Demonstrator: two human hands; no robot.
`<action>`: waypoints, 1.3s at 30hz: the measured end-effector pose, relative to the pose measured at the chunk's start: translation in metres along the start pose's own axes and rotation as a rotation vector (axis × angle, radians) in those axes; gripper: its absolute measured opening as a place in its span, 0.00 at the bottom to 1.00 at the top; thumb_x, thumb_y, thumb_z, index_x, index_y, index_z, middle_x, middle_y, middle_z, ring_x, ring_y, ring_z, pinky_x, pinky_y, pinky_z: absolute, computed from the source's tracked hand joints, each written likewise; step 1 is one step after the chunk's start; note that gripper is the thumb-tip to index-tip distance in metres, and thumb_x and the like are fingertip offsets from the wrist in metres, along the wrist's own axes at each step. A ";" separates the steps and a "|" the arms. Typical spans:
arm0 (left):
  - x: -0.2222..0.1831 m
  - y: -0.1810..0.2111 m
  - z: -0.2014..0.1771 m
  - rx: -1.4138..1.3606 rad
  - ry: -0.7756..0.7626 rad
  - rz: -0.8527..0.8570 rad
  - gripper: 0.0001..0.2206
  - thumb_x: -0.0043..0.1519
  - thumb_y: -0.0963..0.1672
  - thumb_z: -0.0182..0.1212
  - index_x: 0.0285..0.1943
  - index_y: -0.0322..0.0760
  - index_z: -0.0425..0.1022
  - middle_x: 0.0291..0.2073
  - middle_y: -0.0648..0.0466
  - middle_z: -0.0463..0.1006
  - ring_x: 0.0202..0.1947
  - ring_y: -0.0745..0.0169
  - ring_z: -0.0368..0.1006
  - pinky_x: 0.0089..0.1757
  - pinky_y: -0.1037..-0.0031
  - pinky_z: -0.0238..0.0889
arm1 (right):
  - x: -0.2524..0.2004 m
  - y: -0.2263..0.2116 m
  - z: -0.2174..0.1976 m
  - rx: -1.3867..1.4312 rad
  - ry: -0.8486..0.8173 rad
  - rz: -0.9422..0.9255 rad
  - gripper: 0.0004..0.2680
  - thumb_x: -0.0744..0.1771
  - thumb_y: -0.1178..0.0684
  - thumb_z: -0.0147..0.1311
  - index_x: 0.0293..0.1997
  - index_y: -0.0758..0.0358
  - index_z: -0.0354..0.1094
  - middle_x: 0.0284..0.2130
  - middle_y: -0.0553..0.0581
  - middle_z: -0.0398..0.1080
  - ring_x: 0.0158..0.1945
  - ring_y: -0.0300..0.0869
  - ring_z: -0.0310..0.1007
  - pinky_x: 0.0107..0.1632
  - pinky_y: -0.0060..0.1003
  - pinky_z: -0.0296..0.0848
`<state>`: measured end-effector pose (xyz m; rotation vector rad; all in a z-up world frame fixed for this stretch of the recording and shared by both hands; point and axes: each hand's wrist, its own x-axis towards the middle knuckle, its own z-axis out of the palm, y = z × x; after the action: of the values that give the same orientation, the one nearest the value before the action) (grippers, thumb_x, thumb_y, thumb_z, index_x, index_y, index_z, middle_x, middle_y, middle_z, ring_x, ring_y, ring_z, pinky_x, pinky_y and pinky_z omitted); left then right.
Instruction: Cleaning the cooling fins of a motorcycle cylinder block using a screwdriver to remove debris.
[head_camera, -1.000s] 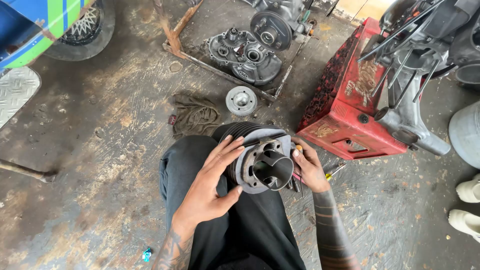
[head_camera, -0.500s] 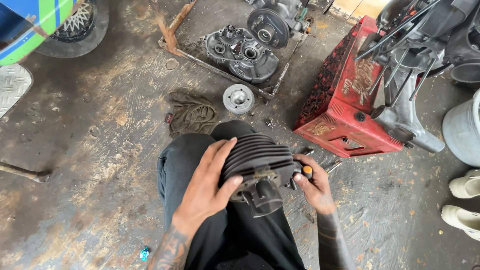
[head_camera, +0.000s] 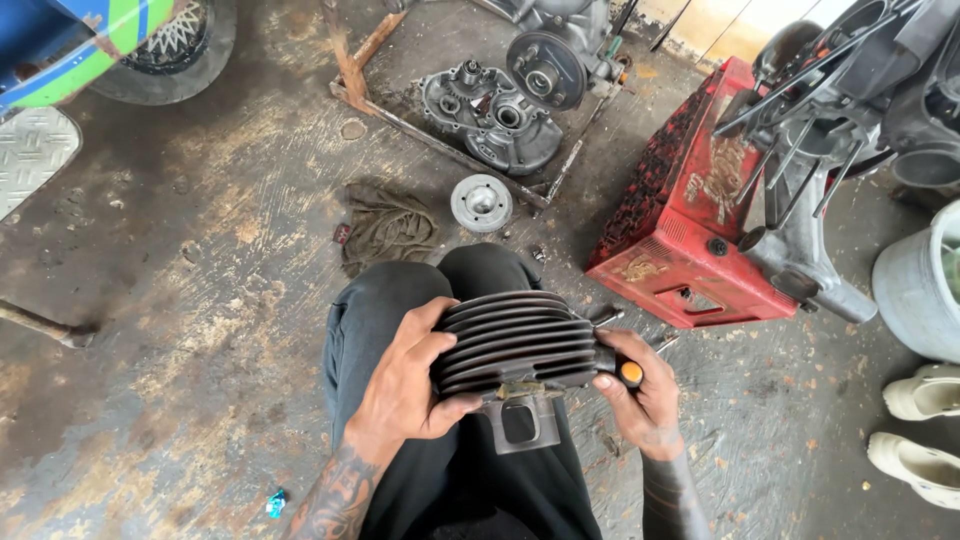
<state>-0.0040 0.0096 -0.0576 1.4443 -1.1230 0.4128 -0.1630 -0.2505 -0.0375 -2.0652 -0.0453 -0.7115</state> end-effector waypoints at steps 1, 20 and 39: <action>0.006 0.000 -0.003 0.000 0.008 0.000 0.29 0.64 0.59 0.55 0.59 0.34 0.64 0.56 0.31 0.71 0.52 0.33 0.74 0.47 0.53 0.73 | 0.004 0.000 -0.002 -0.003 -0.006 -0.004 0.16 0.65 0.51 0.60 0.54 0.74 0.72 0.43 0.68 0.77 0.43 0.50 0.78 0.46 0.44 0.75; 0.053 -0.042 -0.024 0.215 0.005 0.537 0.21 0.66 0.56 0.58 0.46 0.41 0.55 0.54 0.19 0.71 0.48 0.22 0.75 0.46 0.41 0.73 | 0.046 0.053 0.012 -0.092 -0.168 0.000 0.21 0.64 0.59 0.60 0.65 0.63 0.66 0.47 0.60 0.74 0.43 0.42 0.71 0.45 0.41 0.72; 0.030 -0.026 0.021 0.210 -0.127 0.138 0.30 0.64 0.60 0.57 0.68 0.41 0.73 0.68 0.44 0.71 0.72 0.43 0.61 0.68 0.34 0.40 | 0.031 0.102 0.029 0.128 -0.082 0.236 0.16 0.64 0.52 0.66 0.55 0.65 0.70 0.46 0.62 0.76 0.51 0.43 0.74 0.55 0.47 0.72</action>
<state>0.0234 -0.0256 -0.0536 1.5984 -1.3173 0.5561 -0.0936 -0.2937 -0.1110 -1.9364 0.1025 -0.4669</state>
